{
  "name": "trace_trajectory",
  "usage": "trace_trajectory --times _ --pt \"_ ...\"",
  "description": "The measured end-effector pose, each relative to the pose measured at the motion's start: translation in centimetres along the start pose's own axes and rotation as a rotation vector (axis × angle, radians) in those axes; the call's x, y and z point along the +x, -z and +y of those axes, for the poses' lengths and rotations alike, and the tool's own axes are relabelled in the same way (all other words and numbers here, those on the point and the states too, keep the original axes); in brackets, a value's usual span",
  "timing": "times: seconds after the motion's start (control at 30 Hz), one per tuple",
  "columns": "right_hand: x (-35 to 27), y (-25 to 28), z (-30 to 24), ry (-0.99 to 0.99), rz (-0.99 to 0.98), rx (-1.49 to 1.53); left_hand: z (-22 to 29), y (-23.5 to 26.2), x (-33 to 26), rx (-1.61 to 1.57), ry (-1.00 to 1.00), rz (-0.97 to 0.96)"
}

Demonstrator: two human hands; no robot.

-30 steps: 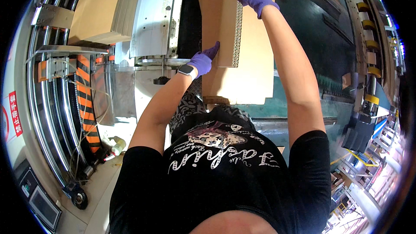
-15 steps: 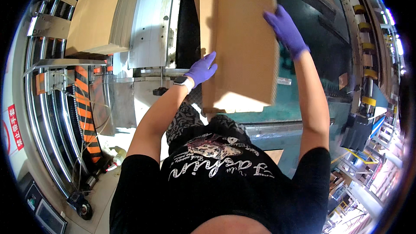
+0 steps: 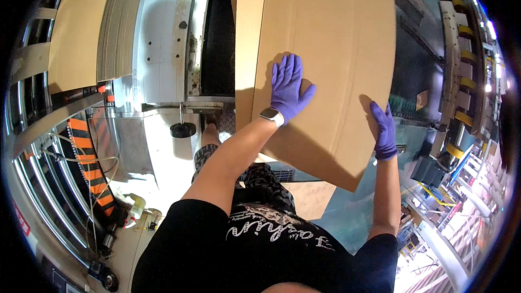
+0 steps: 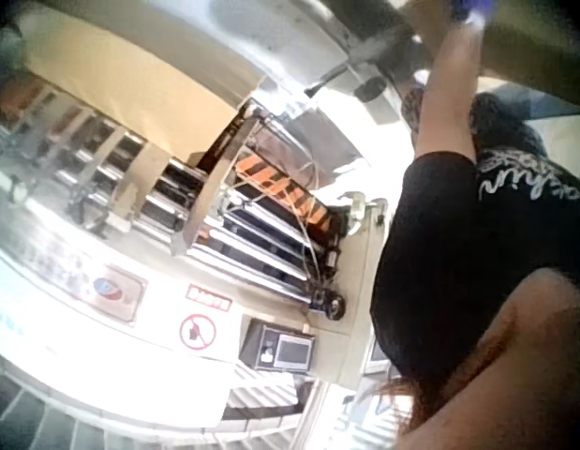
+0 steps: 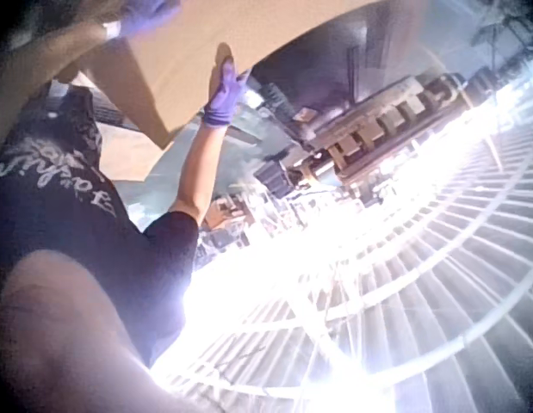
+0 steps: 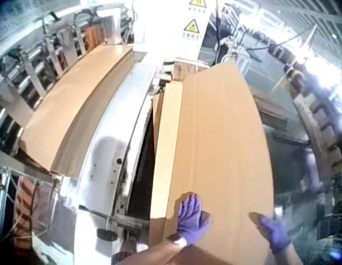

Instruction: The person stacks large sheets of corrugated cardboard on a metal conveyor table in a factory setting. They repeatedly pick up individual sheets, align them, and place them into a growing pile, occasionally adjusting the stack to ensure it remains even.

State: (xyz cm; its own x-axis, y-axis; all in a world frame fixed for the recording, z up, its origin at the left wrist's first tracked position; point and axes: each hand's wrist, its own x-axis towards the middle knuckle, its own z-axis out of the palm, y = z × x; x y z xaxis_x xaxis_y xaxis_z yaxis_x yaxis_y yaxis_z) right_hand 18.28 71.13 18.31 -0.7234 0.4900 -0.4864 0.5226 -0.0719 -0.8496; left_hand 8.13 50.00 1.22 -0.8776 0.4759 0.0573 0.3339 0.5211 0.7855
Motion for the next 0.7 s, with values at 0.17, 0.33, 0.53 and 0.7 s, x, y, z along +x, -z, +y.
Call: trace_trajectory --times 0.17,0.33,0.53,0.7 --pt "0.0 -0.4 0.1 -0.091 0.055 0.000 -0.3 -0.5 0.1 0.016 -0.017 -0.007" --pt "-0.5 -0.8 0.4 -0.054 0.010 0.034 -0.7 -1.0 -0.1 0.051 -0.018 -0.010" --pt "-1.4 -1.3 -1.4 0.203 -0.073 -0.192 -0.8 -1.2 -0.3 -0.025 -0.034 0.041" --pt "-3.9 -1.8 -3.6 0.246 -0.126 -0.347 0.7 1.2 -2.4 -0.093 0.000 0.030"
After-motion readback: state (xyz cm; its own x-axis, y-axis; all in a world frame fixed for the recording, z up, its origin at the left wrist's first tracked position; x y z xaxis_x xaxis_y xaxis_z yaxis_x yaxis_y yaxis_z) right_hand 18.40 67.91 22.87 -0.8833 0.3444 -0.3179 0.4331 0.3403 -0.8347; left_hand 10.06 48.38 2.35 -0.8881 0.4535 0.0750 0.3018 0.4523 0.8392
